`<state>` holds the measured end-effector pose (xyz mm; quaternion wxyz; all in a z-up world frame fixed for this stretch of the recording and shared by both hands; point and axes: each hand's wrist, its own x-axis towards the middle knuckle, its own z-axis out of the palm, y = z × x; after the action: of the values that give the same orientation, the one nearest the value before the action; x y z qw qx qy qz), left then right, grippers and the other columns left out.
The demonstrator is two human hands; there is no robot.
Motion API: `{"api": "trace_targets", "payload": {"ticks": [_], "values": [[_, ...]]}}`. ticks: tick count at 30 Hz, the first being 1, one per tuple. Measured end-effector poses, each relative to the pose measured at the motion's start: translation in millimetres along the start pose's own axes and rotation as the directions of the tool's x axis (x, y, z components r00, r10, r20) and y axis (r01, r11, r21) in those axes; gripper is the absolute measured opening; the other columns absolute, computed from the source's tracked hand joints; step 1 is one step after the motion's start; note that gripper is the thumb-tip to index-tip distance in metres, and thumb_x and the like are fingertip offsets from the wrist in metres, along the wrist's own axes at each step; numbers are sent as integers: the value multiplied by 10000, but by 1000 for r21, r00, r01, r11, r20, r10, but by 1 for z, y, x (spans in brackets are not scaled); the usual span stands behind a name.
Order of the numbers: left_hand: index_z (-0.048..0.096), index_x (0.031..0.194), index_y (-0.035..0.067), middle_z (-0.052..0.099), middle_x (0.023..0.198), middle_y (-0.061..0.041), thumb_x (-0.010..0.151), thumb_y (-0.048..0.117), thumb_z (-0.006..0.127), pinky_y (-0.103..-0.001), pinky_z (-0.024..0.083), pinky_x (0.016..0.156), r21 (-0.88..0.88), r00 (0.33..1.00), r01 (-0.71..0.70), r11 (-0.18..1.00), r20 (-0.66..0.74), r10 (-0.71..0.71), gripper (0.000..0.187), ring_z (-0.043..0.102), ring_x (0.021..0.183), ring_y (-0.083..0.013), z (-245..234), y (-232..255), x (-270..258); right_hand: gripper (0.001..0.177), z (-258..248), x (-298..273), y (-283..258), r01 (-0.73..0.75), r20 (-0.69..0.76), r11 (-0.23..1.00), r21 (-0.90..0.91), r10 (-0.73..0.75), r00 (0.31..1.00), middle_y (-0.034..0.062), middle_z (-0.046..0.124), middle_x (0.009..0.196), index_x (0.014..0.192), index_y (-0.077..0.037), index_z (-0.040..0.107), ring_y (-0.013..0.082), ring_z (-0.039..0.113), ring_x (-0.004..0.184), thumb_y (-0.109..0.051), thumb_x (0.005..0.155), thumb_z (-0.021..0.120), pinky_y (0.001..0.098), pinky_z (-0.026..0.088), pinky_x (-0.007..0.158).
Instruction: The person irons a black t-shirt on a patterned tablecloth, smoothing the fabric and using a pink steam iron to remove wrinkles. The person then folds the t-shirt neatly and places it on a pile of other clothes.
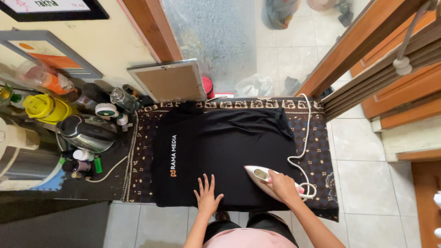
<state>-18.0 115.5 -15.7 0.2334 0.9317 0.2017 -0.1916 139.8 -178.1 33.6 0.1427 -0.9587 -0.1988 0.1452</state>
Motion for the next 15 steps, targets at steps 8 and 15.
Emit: {"api": "trace_targets", "payload": {"ticks": [8, 15], "values": [[17, 1616, 250, -91, 1704, -78, 793, 549, 799, -708, 171, 1188, 19, 990, 131, 991, -48, -130, 1174, -74, 1573, -361, 17, 39, -5, 363, -40, 80, 96, -182, -138, 981, -59, 173, 975, 200, 734, 798, 1046, -116, 646, 417, 725, 755, -440, 886, 684, 546, 561, 653], [18, 1613, 301, -102, 1706, -42, 768, 544, 819, -709, 116, 1196, -46, 989, 143, 989, -40, -145, 1190, -104, 1572, -347, 19, 37, -7, 417, -57, 105, 97, -113, -5, 993, 27, 113, 994, 199, 756, 877, 1022, -152, 704, 428, 728, 845, -529, 843, 704, 545, 570, 733]]}}
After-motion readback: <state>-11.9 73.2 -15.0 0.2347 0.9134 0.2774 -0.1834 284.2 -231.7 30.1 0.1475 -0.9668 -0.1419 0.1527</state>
